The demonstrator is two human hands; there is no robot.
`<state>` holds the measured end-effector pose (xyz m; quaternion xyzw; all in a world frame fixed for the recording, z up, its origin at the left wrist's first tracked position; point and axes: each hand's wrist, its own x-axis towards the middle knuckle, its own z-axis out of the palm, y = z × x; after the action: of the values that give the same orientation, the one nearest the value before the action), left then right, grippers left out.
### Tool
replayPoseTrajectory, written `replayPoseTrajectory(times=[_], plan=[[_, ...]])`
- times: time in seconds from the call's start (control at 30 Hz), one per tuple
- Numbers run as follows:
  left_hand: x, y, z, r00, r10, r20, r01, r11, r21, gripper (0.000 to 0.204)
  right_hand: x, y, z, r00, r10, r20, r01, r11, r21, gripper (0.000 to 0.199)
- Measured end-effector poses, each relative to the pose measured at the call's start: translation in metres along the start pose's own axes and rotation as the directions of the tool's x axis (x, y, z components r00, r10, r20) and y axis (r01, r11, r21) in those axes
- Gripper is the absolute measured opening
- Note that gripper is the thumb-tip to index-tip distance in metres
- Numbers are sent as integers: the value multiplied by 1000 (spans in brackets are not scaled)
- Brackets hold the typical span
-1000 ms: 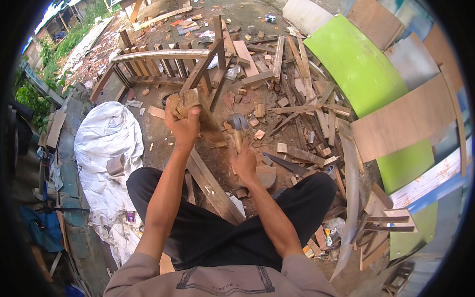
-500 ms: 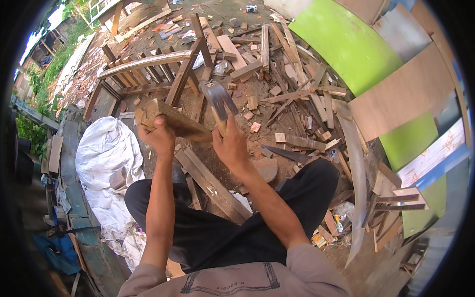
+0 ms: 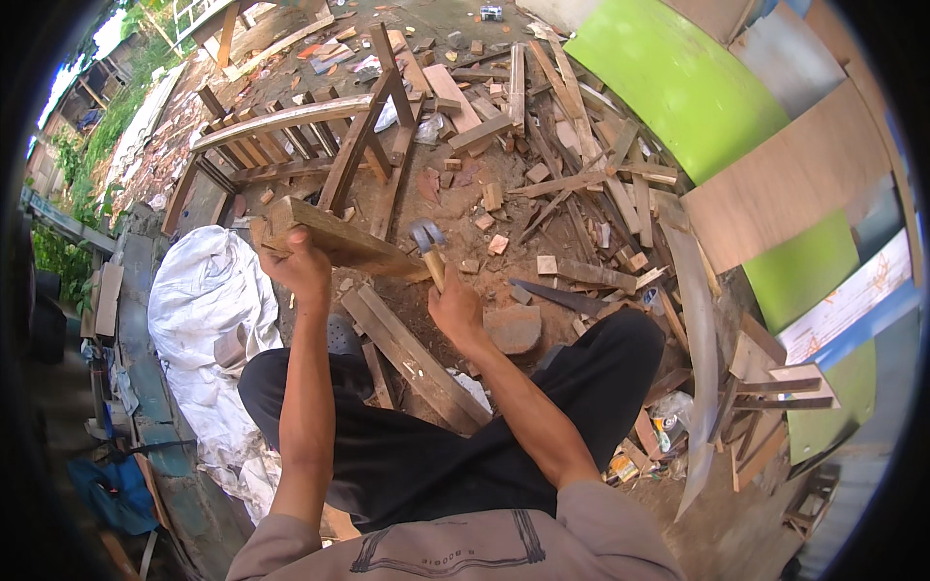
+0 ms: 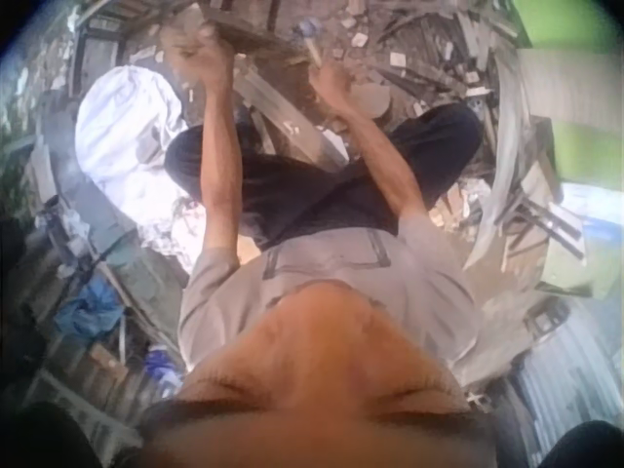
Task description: The person sits on the ground and uses a hammer to break wooden planks into smaller pieces. They repeatedly position planks and strike them to split the wood, then set the broken pieces aside.
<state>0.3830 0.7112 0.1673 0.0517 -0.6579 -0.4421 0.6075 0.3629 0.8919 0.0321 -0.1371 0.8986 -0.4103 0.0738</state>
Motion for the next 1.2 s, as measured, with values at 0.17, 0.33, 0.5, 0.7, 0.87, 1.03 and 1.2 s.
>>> replayPoseTrajectory(times=[0.17, 0.33, 0.5, 0.7, 0.87, 1.03, 1.2], plan=[[-1, -8, 3, 1000, 6, -6, -6, 1000, -19, 52, 16, 23, 7, 999, -49, -19, 48, 997, -57, 39], [2, -14, -9, 1000, -6, 17, 6, 1000, 22, 57, 19, -37, -27, 984, -104, -147, 122, 985, 122, 38], [0, -18, -13, 998, -37, 49, 34, 998, 56, 58, 17, -81, -52, 915, -252, -316, 340, 902, 267, 32], [4, -15, -4, 1000, 4, 28, -5, 999, 44, 58, 9, 19, 20, 990, -132, 37, 137, 969, -204, 37], [8, -22, -19, 1000, -2, -29, 4, 997, 78, 57, -4, 10, 25, 999, -41, 34, 43, 997, -57, 39], [16, -11, -16, 995, -5, -100, 12, 998, 68, 56, 4, 20, 24, 1000, -27, -2, 27, 999, -25, 36], [17, -21, -21, 994, -12, -112, 24, 994, 107, 61, 15, 8, 14, 999, -40, 19, 41, 997, -60, 33]])
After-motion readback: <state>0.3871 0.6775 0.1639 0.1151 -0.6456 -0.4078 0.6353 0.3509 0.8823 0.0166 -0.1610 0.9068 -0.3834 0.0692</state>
